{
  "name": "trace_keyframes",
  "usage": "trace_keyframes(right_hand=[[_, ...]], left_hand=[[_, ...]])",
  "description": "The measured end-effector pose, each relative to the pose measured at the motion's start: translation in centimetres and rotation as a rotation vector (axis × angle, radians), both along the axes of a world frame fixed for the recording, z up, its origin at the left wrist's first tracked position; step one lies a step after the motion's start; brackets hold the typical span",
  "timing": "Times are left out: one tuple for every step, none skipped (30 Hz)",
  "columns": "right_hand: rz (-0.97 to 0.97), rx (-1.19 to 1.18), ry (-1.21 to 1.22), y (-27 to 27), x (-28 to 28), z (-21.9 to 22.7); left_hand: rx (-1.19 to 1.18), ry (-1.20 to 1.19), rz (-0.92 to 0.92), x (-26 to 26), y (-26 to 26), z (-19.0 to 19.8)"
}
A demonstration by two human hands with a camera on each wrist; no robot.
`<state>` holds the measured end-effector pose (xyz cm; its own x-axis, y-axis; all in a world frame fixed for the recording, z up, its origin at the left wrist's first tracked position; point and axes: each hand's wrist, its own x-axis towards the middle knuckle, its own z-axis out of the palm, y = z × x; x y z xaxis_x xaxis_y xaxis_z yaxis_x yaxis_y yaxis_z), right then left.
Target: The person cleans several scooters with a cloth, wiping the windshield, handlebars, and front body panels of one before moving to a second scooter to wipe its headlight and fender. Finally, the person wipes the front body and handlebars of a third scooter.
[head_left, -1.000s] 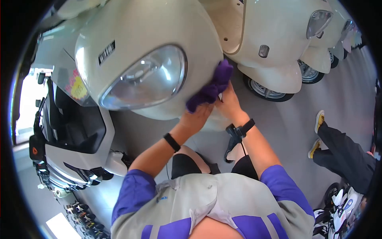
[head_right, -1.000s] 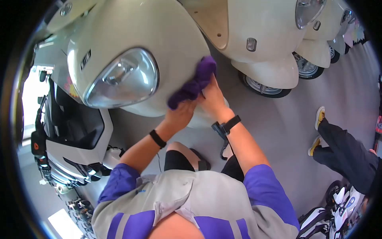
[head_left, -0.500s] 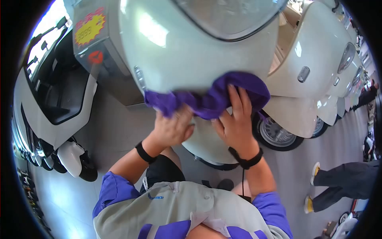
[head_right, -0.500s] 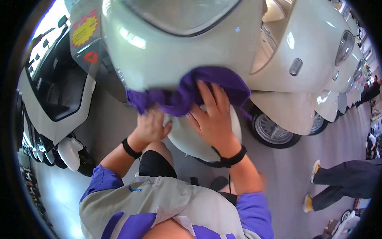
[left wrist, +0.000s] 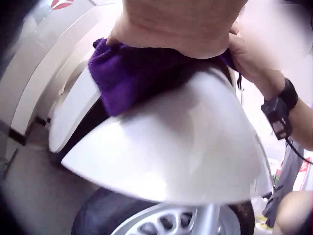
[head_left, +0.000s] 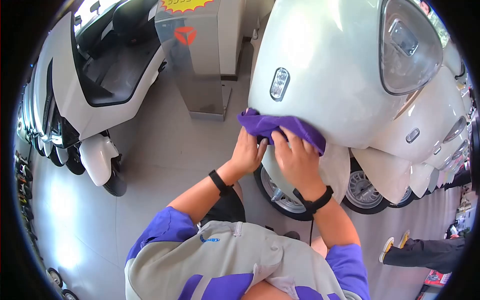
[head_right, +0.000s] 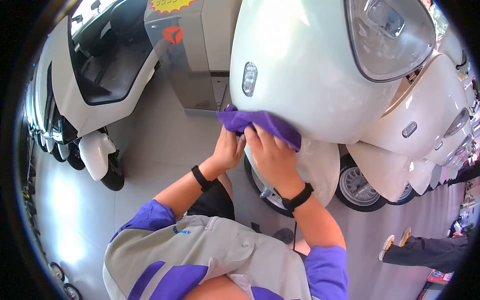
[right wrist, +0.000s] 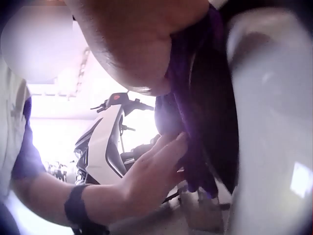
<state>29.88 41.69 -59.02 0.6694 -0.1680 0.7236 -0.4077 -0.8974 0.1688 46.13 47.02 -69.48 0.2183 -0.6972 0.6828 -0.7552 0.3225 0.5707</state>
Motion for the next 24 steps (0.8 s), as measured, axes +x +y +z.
trace_keyframes(right_hand=[[-0.036,0.022,0.017,-0.1,0.3,1.1],[-0.083,0.030,-0.009,-0.4,1.0,2.4],[-0.104,-0.018,-0.073,-1.3,1.6,4.8],[-0.247,0.027,-0.063,-1.8,2.0,7.4],[-0.313,-0.021,-0.134,-2.4,2.6,9.8],[-0.282,-0.135,-0.218,-3.5,3.1,10.8],[-0.310,-0.177,-0.225,-3.9,3.7,10.5],[-0.334,-0.221,-0.230,-3.8,4.1,10.1],[-0.324,-0.169,-0.190,-3.3,4.2,9.5],[-0.313,-0.122,-0.150,-2.7,4.3,8.6],[-0.299,-0.078,-0.105,-2.1,4.2,7.6],[-0.231,0.045,-0.030,-1.4,4.1,6.1],[-0.163,0.166,0.047,-0.9,3.9,3.9],[-0.094,0.288,0.126,-0.6,3.6,1.9],[-0.075,0.167,0.160,-0.7,3.3,-0.1],[-0.057,0.041,0.184,-0.7,3.2,-0.8],[-0.038,0.003,0.157,-0.9,3.3,-1.0],[-0.029,0.013,0.134,-0.9,3.6,-0.6],[-0.023,0.028,0.111,-0.7,4.0,0.1],[-0.021,0.048,0.090,-0.5,4.3,0.9],[-0.053,0.102,0.097,-0.2,4.9,1.8],[-0.070,0.043,0.032,-0.3,5.4,3.0],[-0.080,-0.009,-0.050,-0.8,6.2,3.1],[-0.095,-0.062,-0.133,-1.1,6.5,3.1]], left_hand=[[-0.059,-0.004,0.019,0.1,-0.3,1.5],[-0.121,-0.012,0.038,0.8,-1.3,3.8],[-0.171,-0.101,0.040,1.7,-2.2,6.9],[-0.242,-0.165,0.020,2.4,-3.2,10.6],[-0.250,-0.117,0.015,2.3,-4.2,12.9],[-0.354,-0.192,0.059,2.4,-5.7,14.7],[-0.362,-0.235,0.143,2.4,-6.9,15.0],[-0.378,-0.214,0.137,2.4,-7.0,14.1],[-0.400,-0.193,0.134,2.5,-7.2,12.7],[-0.425,-0.171,0.131,2.7,-7.5,11.0],[-0.355,-0.137,0.157,2.1,-6.8,8.0],[-0.301,-0.101,0.157,1.6,-6.2,4.6],[-0.240,-0.008,0.074,0.7,-5.1,3.1],[-0.116,0.095,0.033,-0.1,-4.5,0.2],[-0.172,0.178,0.019,-0.8,-4.5,-1.4],[-0.142,0.214,0.002,-0.7,-4.4,-1.6],[-0.115,0.246,-0.017,-0.2,-4.3,-1.7],[-0.085,0.277,-0.039,0.3,-4.2,-1.8],[-0.108,0.369,-0.073,0.7,-4.1,-0.5],[-0.124,0.462,-0.108,1.2,-4.2,0.9],[-0.134,0.556,-0.145,1.7,-4.4,3.0],[-0.139,0.650,-0.184,2.1,-4.7,4.6],[-0.167,0.373,-0.064,2.6,-5.0,5.7],[-0.198,0.093,0.045,3.1,-5.5,6.7]])
